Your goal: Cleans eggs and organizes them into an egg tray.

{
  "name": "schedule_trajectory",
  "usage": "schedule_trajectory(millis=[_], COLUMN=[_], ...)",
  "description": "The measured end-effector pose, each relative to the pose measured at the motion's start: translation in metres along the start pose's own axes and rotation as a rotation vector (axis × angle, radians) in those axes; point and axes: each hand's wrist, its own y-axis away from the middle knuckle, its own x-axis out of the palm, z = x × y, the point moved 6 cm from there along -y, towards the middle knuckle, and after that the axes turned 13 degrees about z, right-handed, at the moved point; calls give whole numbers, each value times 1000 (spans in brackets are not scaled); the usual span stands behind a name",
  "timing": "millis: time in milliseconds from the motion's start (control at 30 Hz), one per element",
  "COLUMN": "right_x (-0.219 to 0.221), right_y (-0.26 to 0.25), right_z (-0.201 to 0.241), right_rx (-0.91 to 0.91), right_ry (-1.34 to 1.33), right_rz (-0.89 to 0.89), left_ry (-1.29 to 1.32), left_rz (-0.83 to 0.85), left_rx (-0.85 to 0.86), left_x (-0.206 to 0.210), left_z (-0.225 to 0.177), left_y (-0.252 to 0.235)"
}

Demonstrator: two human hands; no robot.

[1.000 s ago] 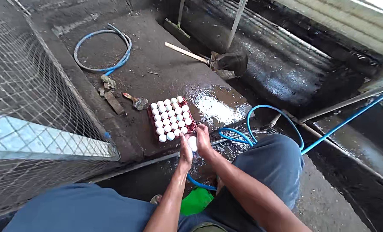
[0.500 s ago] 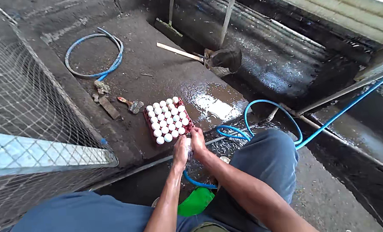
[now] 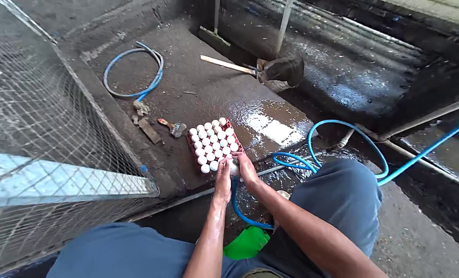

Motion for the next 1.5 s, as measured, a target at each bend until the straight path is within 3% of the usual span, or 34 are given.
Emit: schedule_trajectory(millis=[100, 200, 333, 500, 700, 833, 967, 1100, 1200, 1300, 1500], right_x=[4, -1, 4, -12, -4, -23, -14, -28, -26, -31, -37], right_y=[6, 4, 17, -8, 7, -4, 15, -1, 14, 7, -33], right_z=[3, -7, 6, -13, 6, -11, 2, -15, -1, 3, -43], right_rx=[-115, 72, -44, 180, -92, 82, -36, 130, 68, 66, 418], right_ry=[157, -54, 75, -199, 231, -39, 102, -106, 51, 125, -312], right_rz=[-95, -147, -172, -107, -151, -210, -211, -216, -241, -174, 123], left_ry=[-139, -257, -182, -176, -117, -285, -247, -298, -219, -232, -58], left_rz=[-22, -27, -81, 39, 3, -100, -85, -44, -64, -2, 218], left_rx=[-24, -47, -31, -134, -12, -93, -101, -241, -221, -334, -493], left_x=[7, 11, 17, 14, 17, 21, 28, 29, 36, 33, 16], left_z=[-2, 1, -6, 7, 2, 8, -1, 8, 3, 5, 23], left_y=[2, 4, 4, 0, -1, -1, 1, -1, -5, -9, -22])
